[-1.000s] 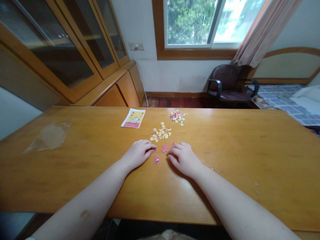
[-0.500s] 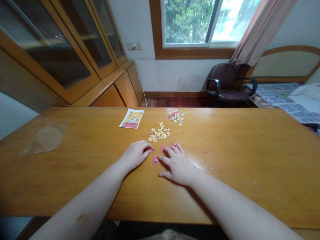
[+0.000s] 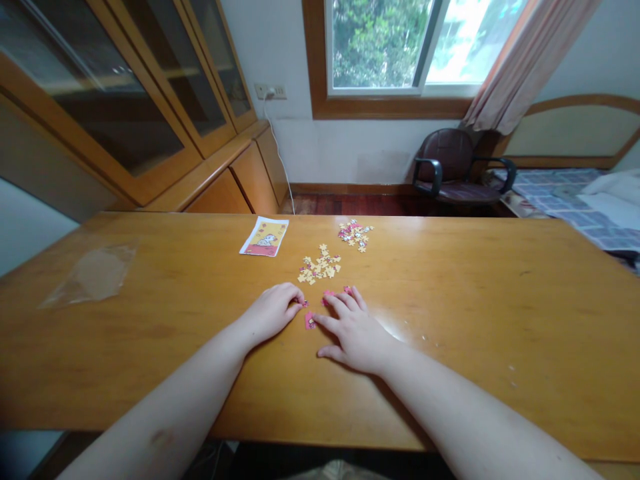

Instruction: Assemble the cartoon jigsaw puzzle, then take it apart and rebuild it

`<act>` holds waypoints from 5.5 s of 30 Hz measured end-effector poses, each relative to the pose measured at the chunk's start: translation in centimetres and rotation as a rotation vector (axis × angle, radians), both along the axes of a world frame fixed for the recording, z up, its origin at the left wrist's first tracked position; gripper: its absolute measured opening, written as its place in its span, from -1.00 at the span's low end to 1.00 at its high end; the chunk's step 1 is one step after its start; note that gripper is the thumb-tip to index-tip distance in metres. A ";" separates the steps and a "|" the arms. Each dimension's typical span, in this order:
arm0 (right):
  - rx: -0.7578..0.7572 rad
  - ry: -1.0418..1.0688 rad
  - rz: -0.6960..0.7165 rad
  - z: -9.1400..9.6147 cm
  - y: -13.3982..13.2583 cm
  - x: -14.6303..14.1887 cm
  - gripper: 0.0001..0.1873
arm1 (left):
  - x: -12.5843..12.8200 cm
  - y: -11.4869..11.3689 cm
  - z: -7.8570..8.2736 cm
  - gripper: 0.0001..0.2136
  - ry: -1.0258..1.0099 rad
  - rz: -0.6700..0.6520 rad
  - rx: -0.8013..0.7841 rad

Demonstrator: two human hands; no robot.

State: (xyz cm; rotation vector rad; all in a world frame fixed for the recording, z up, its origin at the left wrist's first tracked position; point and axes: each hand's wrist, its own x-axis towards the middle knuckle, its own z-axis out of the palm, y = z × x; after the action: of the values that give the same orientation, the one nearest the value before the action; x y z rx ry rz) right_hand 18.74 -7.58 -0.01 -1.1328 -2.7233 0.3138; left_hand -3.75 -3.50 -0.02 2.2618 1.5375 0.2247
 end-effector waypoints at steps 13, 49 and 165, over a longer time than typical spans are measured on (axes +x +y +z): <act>-0.028 -0.035 0.013 0.1 0.1 -0.1 -0.27 | 0.0 -0.2 0.3 -0.87 0.034 0.051 -0.038; -0.066 -0.027 0.008 -0.1 0.0 -0.1 -0.25 | -0.3 -0.7 0.6 -0.77 -0.042 -0.099 0.012; -0.049 -0.033 0.005 -0.2 -0.1 -0.3 -0.26 | -1.0 -0.7 0.3 -0.85 -0.091 -0.189 -0.044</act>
State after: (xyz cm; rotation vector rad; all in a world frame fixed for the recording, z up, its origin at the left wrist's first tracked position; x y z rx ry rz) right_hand 18.44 -7.71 -0.19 -1.1540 -2.7622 0.3677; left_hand -4.79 -4.20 0.31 2.3111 1.2614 0.2347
